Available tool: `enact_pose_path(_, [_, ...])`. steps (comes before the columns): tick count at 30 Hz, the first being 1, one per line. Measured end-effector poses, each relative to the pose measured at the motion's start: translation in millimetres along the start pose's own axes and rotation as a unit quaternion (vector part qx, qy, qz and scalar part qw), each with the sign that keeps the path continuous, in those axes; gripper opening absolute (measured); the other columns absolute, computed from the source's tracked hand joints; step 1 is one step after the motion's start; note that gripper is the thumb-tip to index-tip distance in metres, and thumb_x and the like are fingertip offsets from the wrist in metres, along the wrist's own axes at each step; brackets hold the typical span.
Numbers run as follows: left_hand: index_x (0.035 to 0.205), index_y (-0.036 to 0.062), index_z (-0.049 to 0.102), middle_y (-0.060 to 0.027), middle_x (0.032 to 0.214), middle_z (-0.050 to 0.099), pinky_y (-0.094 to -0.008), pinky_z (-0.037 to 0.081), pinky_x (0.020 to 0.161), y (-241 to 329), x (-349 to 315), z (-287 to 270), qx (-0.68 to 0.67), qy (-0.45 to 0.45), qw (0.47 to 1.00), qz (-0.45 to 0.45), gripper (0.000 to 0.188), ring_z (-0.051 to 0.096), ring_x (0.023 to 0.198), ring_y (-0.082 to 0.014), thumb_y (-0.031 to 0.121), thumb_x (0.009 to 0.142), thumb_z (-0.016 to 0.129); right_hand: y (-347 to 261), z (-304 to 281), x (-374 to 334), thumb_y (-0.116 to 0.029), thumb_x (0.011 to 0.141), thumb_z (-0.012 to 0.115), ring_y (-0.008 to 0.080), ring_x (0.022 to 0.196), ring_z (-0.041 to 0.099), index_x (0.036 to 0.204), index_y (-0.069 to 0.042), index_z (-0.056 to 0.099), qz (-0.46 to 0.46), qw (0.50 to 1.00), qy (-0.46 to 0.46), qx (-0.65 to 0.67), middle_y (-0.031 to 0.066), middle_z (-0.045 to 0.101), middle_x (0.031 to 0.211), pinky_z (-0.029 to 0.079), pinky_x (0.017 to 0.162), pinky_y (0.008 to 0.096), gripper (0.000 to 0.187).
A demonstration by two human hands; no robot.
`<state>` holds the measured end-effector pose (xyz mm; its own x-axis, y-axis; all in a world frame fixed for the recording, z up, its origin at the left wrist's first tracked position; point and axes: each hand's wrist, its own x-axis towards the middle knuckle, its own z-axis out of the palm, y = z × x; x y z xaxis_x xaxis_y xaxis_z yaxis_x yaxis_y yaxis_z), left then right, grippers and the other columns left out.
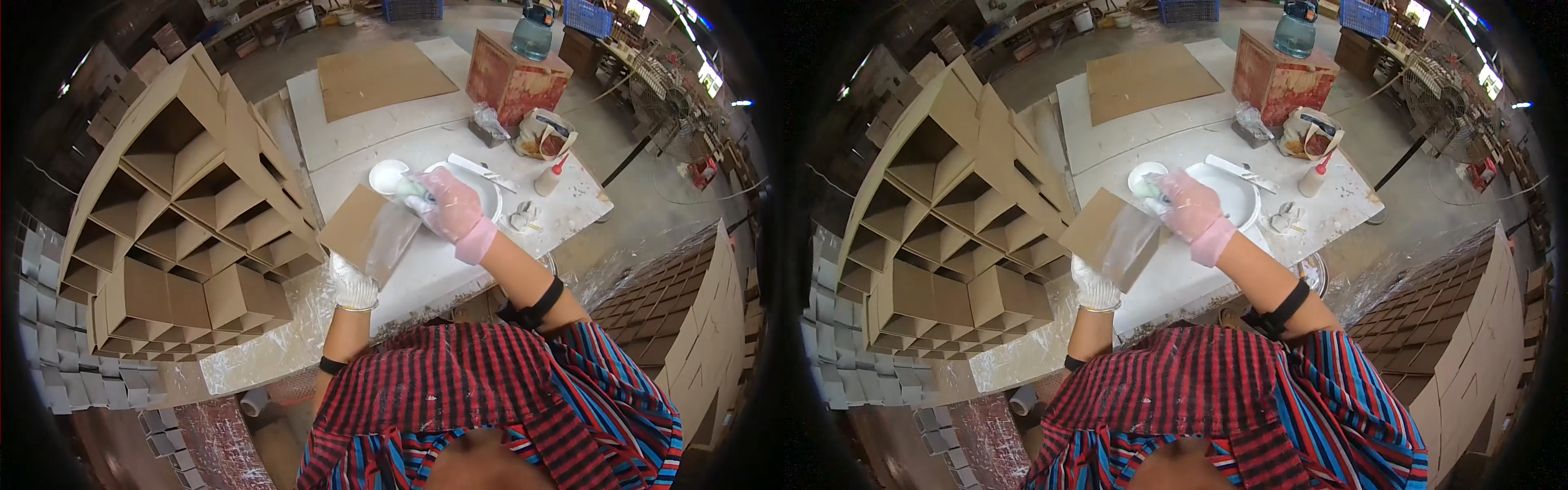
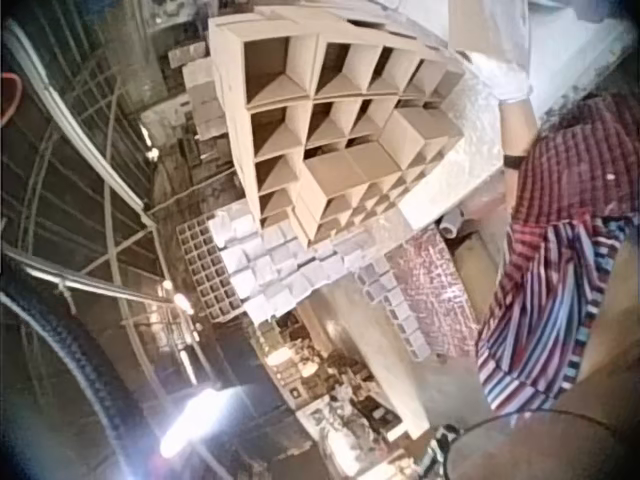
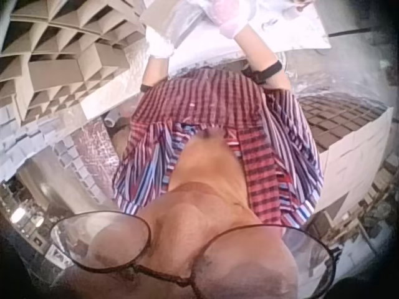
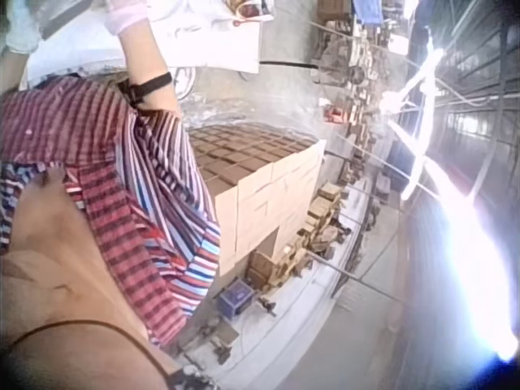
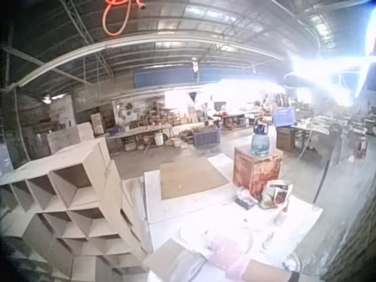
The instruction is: Applying a liquid substance to the inside and edges of square wooden or cardboard boxes using a sponge and cloth.
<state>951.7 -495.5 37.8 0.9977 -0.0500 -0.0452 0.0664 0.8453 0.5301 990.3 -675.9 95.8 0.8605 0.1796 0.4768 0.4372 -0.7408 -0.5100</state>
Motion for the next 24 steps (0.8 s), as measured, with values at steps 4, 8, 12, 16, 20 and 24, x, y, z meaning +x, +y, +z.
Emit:
enact_pose_path(4, [0.122,0.0036,0.043,-0.0142,0.120,0.048,-0.0438,0.040,0.094,5.1,4.3,7.3,0.059,-0.039,0.992,0.107,0.043,0.048,0.109,-0.0295,0.034,0.092,0.033,-1.3,-8.9,-3.8,-0.025,0.077,0.065,0.0269,0.084,0.057,0.106,-0.012,0.059,0.002,0.992,0.077,0.097,0.0096,0.058,0.093,0.047,0.073,0.0344,0.032])
enact_pose_path(8, [0.120,0.0033,0.044,-0.0154,0.118,0.049,-0.0412,0.041,0.091,4.7,8.9,19.3,-0.081,-0.081,0.990,0.083,0.043,0.048,0.108,-0.0281,0.034,0.092,0.033,-29.8,-4.2,-15.0,-0.021,0.076,0.066,0.0266,0.082,0.057,0.110,-0.013,0.058,-0.011,0.979,0.098,0.180,0.0091,0.058,0.097,0.047,0.072,0.0350,0.036])
enact_pose_path(12, [0.119,0.0043,0.045,-0.0138,0.118,0.050,-0.0400,0.042,0.090,-4.7,23.6,-2.7,-0.159,-0.285,0.945,0.028,0.045,0.049,0.106,-0.0278,0.038,0.091,0.034,-55.2,6.3,-36.9,-0.024,0.077,0.065,0.0243,0.082,0.058,0.116,-0.012,0.054,-0.183,0.978,-0.095,0.030,0.0105,0.059,0.096,0.047,0.072,0.0308,0.042])
enact_pose_path(16, [0.118,0.0044,0.046,-0.0140,0.118,0.049,-0.0412,0.042,0.091,-2.1,15.2,9.6,-0.093,-0.045,0.988,0.112,0.047,0.048,0.108,-0.0286,0.041,0.090,0.037,-20.7,-3.2,-17.0,-0.023,0.077,0.064,0.0286,0.086,0.057,0.116,-0.010,0.053,-0.042,0.986,0.046,0.157,0.0131,0.059,0.098,0.046,0.077,0.0353,0.043])
enact_pose_path(20, [0.122,0.0053,0.044,-0.0142,0.122,0.048,-0.0441,0.041,0.092,9.8,6.5,8.7,-0.115,-0.043,0.989,0.077,0.041,0.048,0.109,-0.0319,0.031,0.092,0.036,79.2,10.5,-13.3,-0.020,0.076,0.063,0.0329,0.094,0.057,0.114,-0.007,0.052,0.187,0.979,-0.022,0.076,0.0163,0.058,0.104,0.045,0.081,0.0372,0.041])
enact_pose_path(24, [0.121,0.0048,0.044,-0.0135,0.120,0.048,-0.0435,0.043,0.089,2.1,1.7,-6.5,-0.038,0.013,0.994,0.102,0.037,0.049,0.106,-0.0309,0.027,0.092,0.037,131.4,24.2,-16.7,-0.014,0.076,0.059,0.0324,0.098,0.056,0.109,-0.006,0.056,0.238,0.953,-0.186,-0.035,0.0161,0.059,0.106,0.045,0.082,0.0369,0.034])
